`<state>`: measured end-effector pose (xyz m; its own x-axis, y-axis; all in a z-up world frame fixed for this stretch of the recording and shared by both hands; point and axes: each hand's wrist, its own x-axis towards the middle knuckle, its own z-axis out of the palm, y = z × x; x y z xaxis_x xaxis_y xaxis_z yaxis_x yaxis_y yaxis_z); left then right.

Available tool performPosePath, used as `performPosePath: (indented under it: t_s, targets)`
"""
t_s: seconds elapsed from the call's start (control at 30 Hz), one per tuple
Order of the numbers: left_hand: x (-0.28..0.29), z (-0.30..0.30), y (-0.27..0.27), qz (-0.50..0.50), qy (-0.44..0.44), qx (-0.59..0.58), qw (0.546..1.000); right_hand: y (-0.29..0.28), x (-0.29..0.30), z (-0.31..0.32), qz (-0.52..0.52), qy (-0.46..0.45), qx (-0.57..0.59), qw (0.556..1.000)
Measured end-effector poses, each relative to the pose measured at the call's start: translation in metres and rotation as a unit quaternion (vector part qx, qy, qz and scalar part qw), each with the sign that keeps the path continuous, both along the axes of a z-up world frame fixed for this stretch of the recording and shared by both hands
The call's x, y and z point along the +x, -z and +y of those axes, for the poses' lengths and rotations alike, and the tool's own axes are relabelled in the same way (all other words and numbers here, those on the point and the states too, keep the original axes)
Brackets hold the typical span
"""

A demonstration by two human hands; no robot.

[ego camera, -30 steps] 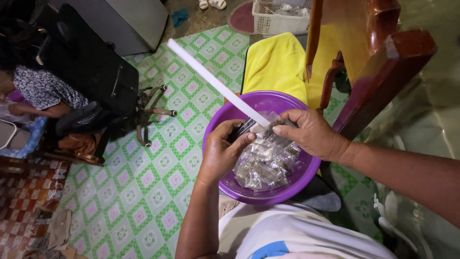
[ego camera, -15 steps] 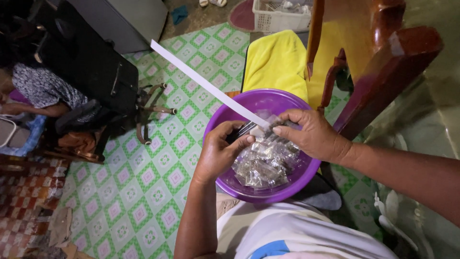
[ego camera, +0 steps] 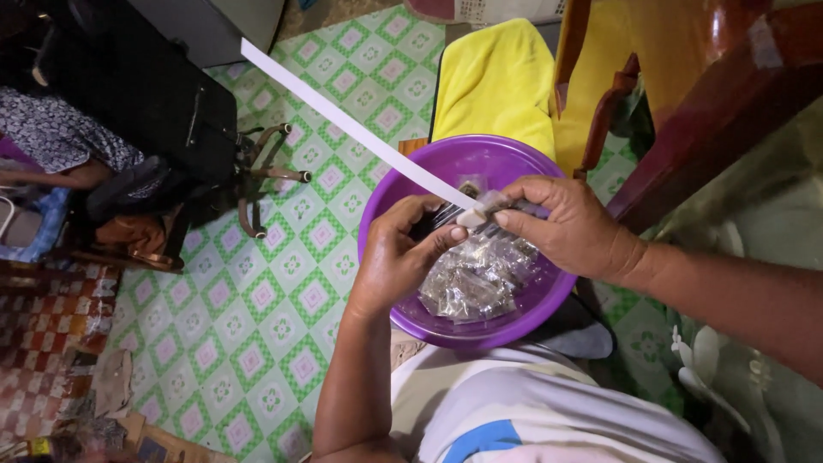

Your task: A person is manually packaging small sachets into a long, thin plastic sleeve at a table.

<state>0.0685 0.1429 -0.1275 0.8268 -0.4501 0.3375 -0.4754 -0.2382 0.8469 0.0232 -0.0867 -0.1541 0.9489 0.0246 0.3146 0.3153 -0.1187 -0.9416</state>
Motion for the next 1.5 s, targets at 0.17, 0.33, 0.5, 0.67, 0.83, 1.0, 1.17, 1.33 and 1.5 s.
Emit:
performPosePath:
  t_s: [0.17,0.33,0.5,0.67,0.83,1.0,1.17,1.33,1.5]
  targets:
    - [0.003,0.006,0.003,-0.002,0.009,0.001,1.000,0.001,-0.001,0.003,-0.006,-0.002,0.004,1.000]
    - [0.003,0.009,0.007,-0.003,0.012,-0.007,1.000,0.001,-0.001,0.001,-0.006,-0.005,0.002,1.000]
    - [0.000,0.013,0.005,0.003,0.010,-0.001,1.000,-0.003,-0.002,0.001,-0.004,-0.006,-0.003,1.000]
    - [-0.002,0.014,0.003,0.004,0.009,-0.002,1.000,-0.005,-0.003,0.001,-0.002,-0.009,-0.007,1.000]
    - [-0.004,0.014,0.001,0.009,0.008,-0.004,1.000,-0.006,-0.004,0.001,0.000,-0.014,0.001,1.000]
    - [-0.002,0.015,0.006,-0.001,0.009,-0.008,1.000,-0.004,-0.003,0.003,0.002,-0.013,0.001,1.000]
    - [-0.001,0.017,0.011,0.010,0.002,0.000,1.000,0.001,-0.001,0.004,0.006,-0.013,0.001,1.000]
    - [-0.002,0.011,0.012,0.000,0.003,-0.001,1.000,0.002,0.001,0.004,-0.005,-0.004,0.003,1.000]
    - [-0.002,0.006,0.010,-0.013,0.000,-0.004,1.000,0.005,0.001,0.004,-0.013,-0.001,-0.010,1.000]
